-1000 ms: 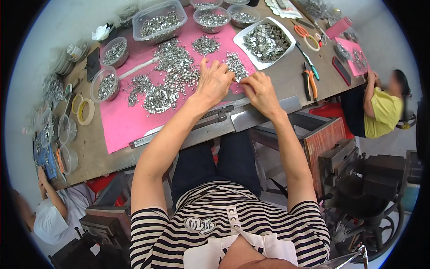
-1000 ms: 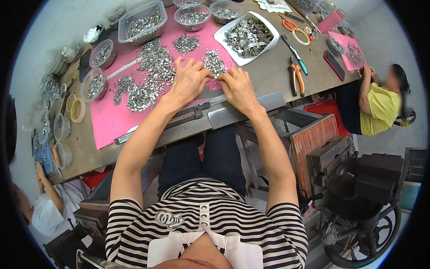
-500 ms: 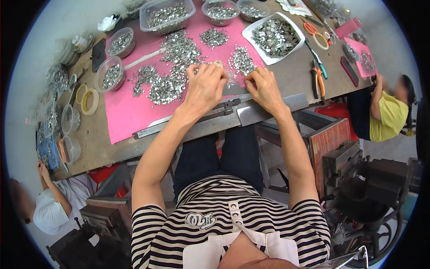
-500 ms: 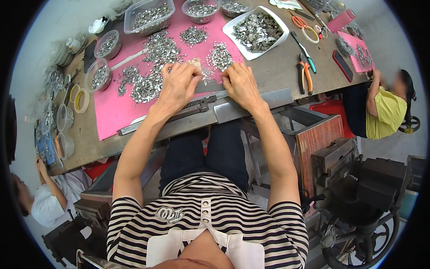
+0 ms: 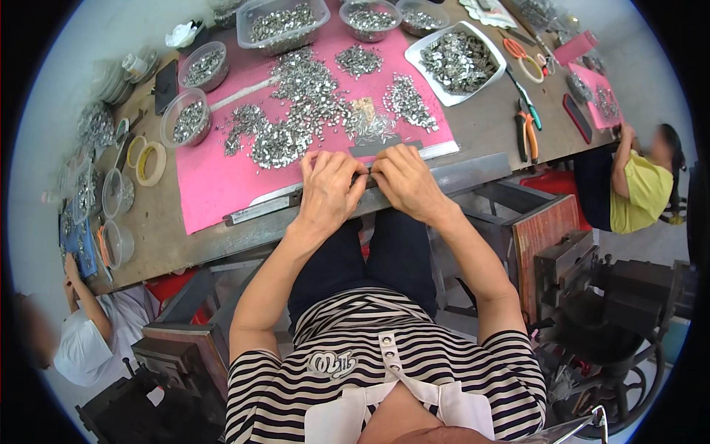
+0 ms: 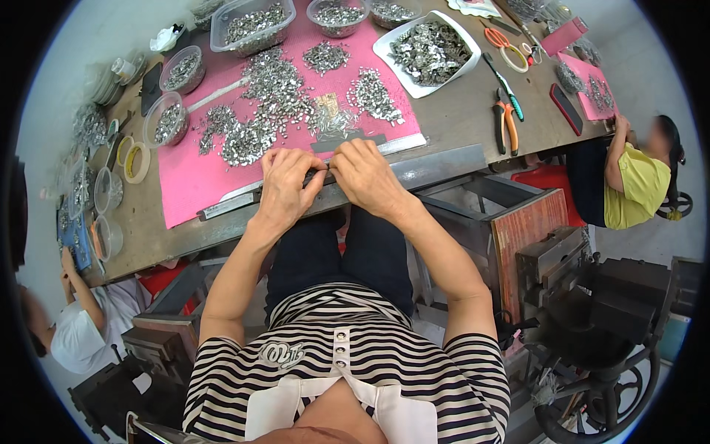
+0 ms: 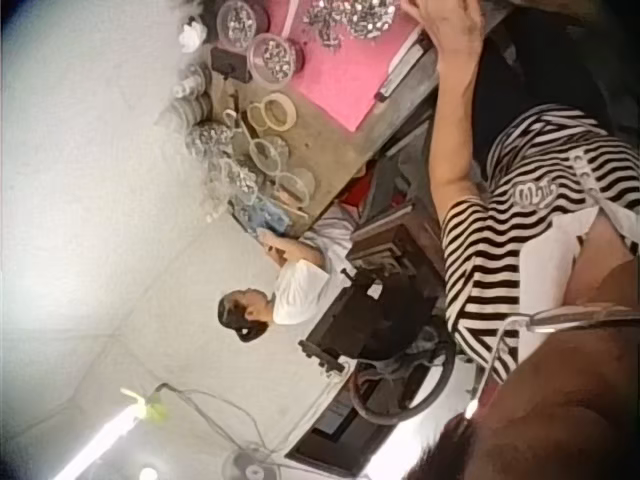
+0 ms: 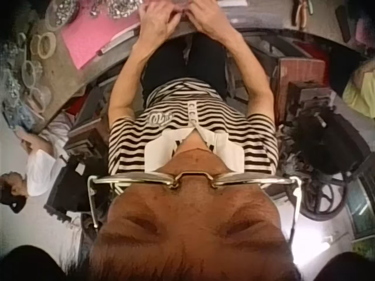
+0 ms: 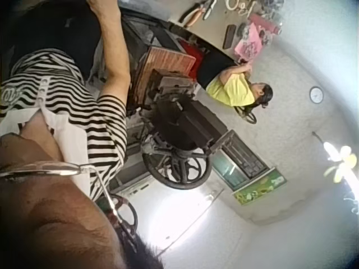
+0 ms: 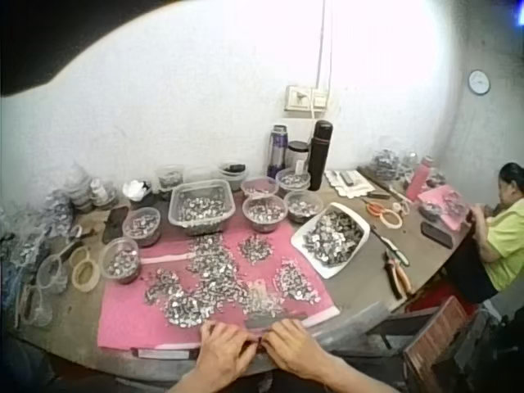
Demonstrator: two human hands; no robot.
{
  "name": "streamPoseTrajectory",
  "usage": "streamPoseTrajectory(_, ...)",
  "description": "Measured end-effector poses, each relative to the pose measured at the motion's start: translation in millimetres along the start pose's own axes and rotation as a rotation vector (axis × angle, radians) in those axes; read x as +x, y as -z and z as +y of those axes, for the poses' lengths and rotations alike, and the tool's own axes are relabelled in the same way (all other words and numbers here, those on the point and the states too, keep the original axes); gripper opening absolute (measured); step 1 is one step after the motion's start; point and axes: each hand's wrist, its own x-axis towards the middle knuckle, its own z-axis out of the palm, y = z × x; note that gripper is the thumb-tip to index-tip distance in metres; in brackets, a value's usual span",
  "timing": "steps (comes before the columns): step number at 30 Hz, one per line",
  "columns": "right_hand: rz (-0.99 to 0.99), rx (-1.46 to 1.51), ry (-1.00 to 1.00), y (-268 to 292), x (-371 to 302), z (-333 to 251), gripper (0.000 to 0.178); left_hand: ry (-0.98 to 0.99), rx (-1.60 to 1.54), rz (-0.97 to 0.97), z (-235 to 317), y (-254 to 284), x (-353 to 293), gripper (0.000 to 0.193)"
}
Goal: The person sits at a workbench and repeatedly picks up small metal components, places them into a metal jig, and presses them with a hand tool. They then remove the assembled pieces and place them into a container. The process is repeated continuously with components from a pile on a pink mat.
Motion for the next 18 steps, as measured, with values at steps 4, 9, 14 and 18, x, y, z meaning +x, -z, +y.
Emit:
streamPoseTrajectory(4, 0.024, 0.040, 0.002, 3, 1, 2, 0.016, 0.011, -0.037, -0.006, -6, 0, 0, 0.010)
streamPoseTrajectory(9, 0.210, -0.052, -0.238, 13, 5, 41, 0.008, 0.008, -0.020, 0.014, -10, -11, 34, 0.010)
streamPoseTrajectory(14, 0.166, -0.118, -0.247, 4, 19, 75, 0.010, -0.064, 0.068, 0.039, -26, -47, 82, 0.010)
streamPoseTrajectory(18, 0.128, -0.160, -0.210, -3, 20, 85, 0.008, -0.110, 0.166, -0.048, -31, -58, 98, 0.013)
